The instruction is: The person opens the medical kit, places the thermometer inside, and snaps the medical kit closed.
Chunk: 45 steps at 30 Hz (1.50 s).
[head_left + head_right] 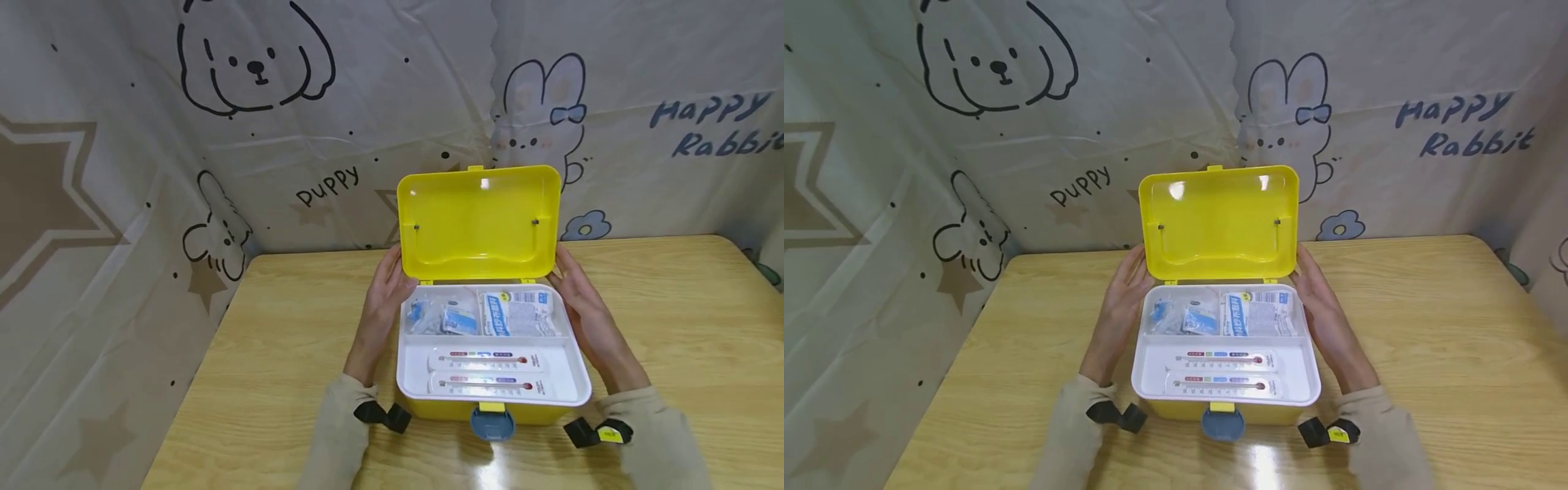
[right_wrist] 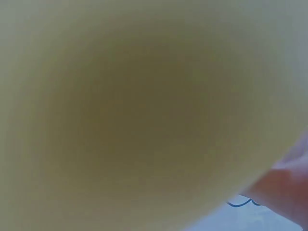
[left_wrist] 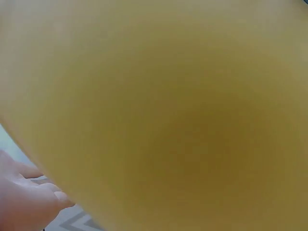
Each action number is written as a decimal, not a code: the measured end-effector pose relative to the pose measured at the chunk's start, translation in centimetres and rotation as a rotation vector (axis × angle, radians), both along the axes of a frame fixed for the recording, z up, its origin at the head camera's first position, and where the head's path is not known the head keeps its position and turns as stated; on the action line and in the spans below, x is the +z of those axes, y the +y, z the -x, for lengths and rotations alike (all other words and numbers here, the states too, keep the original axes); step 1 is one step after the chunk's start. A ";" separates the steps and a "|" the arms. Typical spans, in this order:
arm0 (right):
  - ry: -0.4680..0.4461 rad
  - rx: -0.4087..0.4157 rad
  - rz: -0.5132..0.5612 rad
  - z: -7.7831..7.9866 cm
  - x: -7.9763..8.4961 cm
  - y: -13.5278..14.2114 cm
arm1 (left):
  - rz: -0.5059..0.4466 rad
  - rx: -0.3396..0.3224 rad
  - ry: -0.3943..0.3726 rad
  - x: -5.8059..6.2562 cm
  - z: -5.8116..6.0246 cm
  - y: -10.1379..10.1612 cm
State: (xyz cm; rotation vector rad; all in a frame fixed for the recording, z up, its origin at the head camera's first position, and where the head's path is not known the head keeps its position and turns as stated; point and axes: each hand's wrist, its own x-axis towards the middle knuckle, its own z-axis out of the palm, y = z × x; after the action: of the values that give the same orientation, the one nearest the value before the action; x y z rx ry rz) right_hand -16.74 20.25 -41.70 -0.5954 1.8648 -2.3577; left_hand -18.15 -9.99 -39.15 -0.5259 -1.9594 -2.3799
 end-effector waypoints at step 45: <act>0.115 -0.202 -0.172 -2.1 3.8 -0.9 | 0.113 0.091 0.158 2.1 -1.7 -0.2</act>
State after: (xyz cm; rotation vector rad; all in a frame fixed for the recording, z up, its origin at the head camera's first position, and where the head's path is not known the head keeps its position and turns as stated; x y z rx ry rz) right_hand -14.59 19.33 -37.94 -0.5599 2.2477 -2.2881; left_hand -16.49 -10.16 -37.03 -0.5956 -2.0104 -2.1145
